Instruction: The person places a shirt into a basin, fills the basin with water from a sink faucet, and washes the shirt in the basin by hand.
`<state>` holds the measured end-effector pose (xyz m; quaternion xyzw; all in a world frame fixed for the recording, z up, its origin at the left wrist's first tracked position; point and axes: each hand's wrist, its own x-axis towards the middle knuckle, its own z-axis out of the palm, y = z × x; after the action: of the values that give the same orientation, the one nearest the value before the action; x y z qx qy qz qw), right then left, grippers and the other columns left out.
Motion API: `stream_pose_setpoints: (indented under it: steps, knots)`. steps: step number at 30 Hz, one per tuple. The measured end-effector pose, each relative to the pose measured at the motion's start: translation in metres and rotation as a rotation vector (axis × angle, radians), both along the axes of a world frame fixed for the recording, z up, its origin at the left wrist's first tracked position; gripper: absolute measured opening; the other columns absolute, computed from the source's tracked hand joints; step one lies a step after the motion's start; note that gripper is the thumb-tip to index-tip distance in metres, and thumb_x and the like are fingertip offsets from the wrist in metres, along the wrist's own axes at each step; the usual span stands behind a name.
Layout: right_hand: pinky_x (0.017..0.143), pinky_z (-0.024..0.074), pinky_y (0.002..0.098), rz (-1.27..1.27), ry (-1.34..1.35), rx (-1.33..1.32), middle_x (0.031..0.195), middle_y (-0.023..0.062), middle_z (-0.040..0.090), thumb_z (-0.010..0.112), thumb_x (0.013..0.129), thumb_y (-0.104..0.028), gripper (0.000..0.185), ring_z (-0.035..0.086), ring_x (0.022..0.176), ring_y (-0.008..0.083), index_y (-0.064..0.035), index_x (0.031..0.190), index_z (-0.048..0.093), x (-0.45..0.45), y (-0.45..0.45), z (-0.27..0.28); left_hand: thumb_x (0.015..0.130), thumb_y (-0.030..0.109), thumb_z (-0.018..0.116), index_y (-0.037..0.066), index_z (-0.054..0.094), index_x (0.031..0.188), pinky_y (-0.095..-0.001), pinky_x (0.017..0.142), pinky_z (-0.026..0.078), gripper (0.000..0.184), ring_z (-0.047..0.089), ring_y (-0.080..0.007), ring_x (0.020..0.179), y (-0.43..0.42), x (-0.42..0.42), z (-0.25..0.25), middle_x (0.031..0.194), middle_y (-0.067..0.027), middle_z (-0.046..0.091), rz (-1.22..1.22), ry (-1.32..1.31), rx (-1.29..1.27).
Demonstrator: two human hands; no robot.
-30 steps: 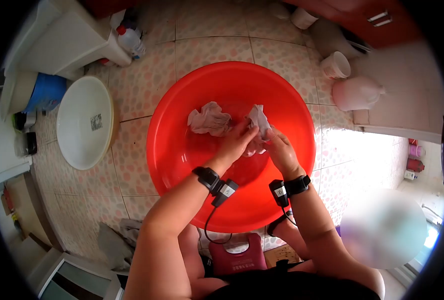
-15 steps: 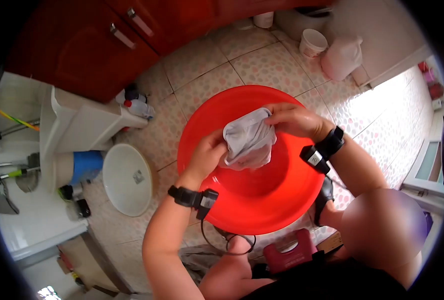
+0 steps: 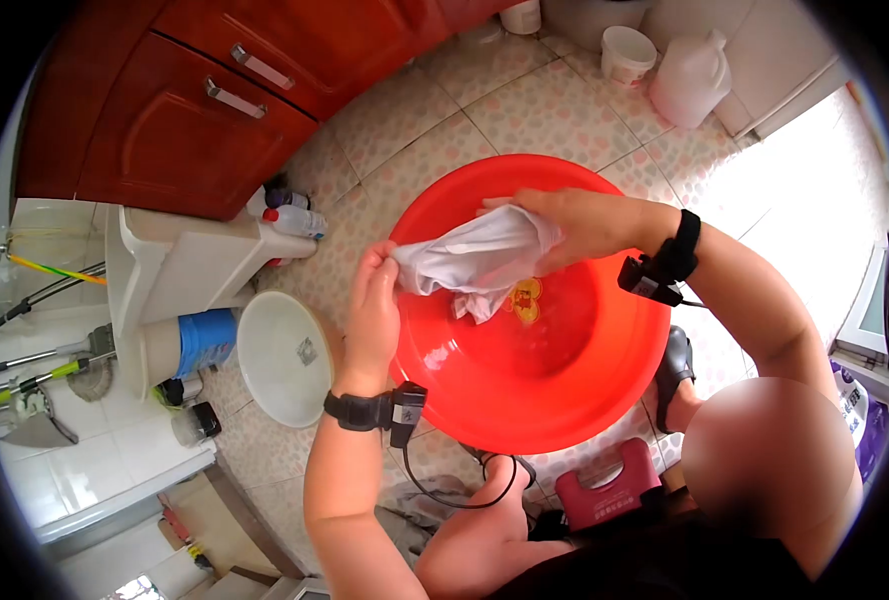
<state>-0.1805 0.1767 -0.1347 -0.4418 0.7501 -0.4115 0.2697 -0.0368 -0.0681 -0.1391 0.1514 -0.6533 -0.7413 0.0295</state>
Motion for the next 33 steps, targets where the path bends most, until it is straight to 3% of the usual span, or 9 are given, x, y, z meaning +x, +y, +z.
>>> stream_pose_setpoints:
  steps: [4, 7, 10, 12, 13, 16, 18, 21, 33]
  knots:
    - [0.07, 0.0461, 0.0329, 0.157, 0.205, 0.272, 0.078, 0.0131, 0.062, 0.055, 0.081, -0.026, 0.028, 0.059, 0.074, 0.0263, -0.0002, 0.09, 0.059, -0.016, 0.002, -0.084, 0.09, 0.014, 0.044, 0.002, 0.05, 0.106, -0.0247, 0.082, 0.039, 0.02, 0.049, -0.0092, 0.088, 0.003, -0.005, 0.011, 0.095, -0.0019, 0.053, 0.111, -0.165, 0.147]
    - [0.068, 0.0461, 0.0298, -0.03, -0.219, 0.162, 0.074, 0.0084, 0.062, 0.054, 0.084, -0.033, 0.035, 0.059, 0.072, 0.0176, 0.0005, 0.089, 0.061, -0.024, 0.004, -0.09, 0.088, 0.018, 0.051, 0.001, 0.049, 0.11, -0.0282, 0.083, 0.041, 0.028, 0.051, -0.0119, 0.095, -0.009, 0.003, 0.001, 0.099, -0.0052, 0.055, 0.056, -0.284, 0.095]
    - [0.07, 0.0435, 0.0235, -0.232, -0.529, 0.183, 0.077, -0.0011, 0.06, 0.055, 0.086, -0.032, 0.031, 0.052, 0.074, 0.0065, -0.0023, 0.086, 0.064, -0.03, 0.009, -0.06, 0.085, 0.022, 0.057, 0.0, 0.047, 0.113, -0.0308, 0.081, 0.045, 0.037, 0.053, -0.0148, 0.097, -0.01, 0.018, -0.006, 0.103, -0.0081, 0.056, -0.196, -0.25, -0.349]
    - [0.07, 0.0433, 0.0235, -0.24, -0.561, 0.177, 0.076, -0.0014, 0.06, 0.056, 0.086, -0.033, 0.031, 0.052, 0.073, 0.006, -0.0028, 0.085, 0.064, -0.03, 0.008, -0.045, 0.081, 0.024, 0.062, -0.002, 0.051, 0.11, -0.0308, 0.078, 0.045, 0.041, 0.054, -0.0166, 0.095, -0.009, 0.026, -0.01, 0.1, -0.009, 0.059, -0.343, -0.315, -1.103]
    - [0.069, 0.0431, 0.0234, -0.243, -0.589, 0.166, 0.074, -0.0017, 0.06, 0.058, 0.085, -0.033, 0.031, 0.052, 0.073, 0.0055, -0.0033, 0.084, 0.064, -0.03, 0.006, -0.035, 0.081, 0.024, 0.062, -0.002, 0.051, 0.11, -0.0308, 0.078, 0.045, 0.041, 0.054, -0.0166, 0.095, -0.011, 0.025, -0.01, 0.1, -0.009, 0.059, -0.342, -0.313, -1.102]
    - [0.067, 0.0447, 0.0243, -0.283, -0.701, 0.026, 0.078, 0.0012, 0.062, 0.061, 0.083, -0.033, 0.032, 0.054, 0.071, 0.0078, -0.0016, 0.084, 0.064, -0.033, 0.001, -0.017, 0.081, 0.02, 0.062, -0.001, 0.054, 0.107, -0.0277, 0.083, 0.042, 0.035, 0.059, -0.018, 0.086, -0.023, 0.023, -0.014, 0.101, -0.0102, 0.06, -0.292, -0.53, -0.956]
    - [0.072, 0.0469, 0.0265, -0.36, -0.849, -0.126, 0.086, 0.0071, 0.064, 0.065, 0.079, -0.032, 0.034, 0.059, 0.077, 0.0128, 0.0003, 0.091, 0.064, -0.036, -0.001, -0.006, 0.087, 0.026, 0.057, -0.002, 0.059, 0.098, -0.0298, 0.077, 0.043, 0.03, 0.058, -0.018, 0.09, -0.033, 0.026, -0.018, 0.096, -0.0073, 0.063, -0.085, -0.338, -0.336]
    - [0.074, 0.0478, 0.0279, -0.429, -0.858, -0.154, 0.089, 0.0086, 0.064, 0.065, 0.079, -0.031, 0.034, 0.06, 0.08, 0.0146, 0.0001, 0.093, 0.063, -0.047, -0.001, 0.003, 0.091, 0.03, 0.051, -0.004, 0.058, 0.102, -0.0299, 0.081, 0.043, 0.037, 0.058, -0.0191, 0.093, -0.028, 0.025, 0.004, 0.102, -0.0101, 0.061, 0.148, -0.164, -0.168]
    - [0.072, 0.0497, 0.0258, -0.385, -0.954, -0.44, 0.089, 0.007, 0.065, 0.054, 0.088, -0.027, 0.03, 0.062, 0.076, 0.0136, 0.001, 0.095, 0.062, -0.062, -0.009, 0.067, 0.095, 0.033, 0.035, -0.005, 0.039, 0.124, -0.0413, 0.1, 0.034, 0.048, 0.043, -0.0284, 0.118, 0.004, 0.009, 0.119, 0.128, -0.0173, 0.044, 0.219, 0.03, 0.428]
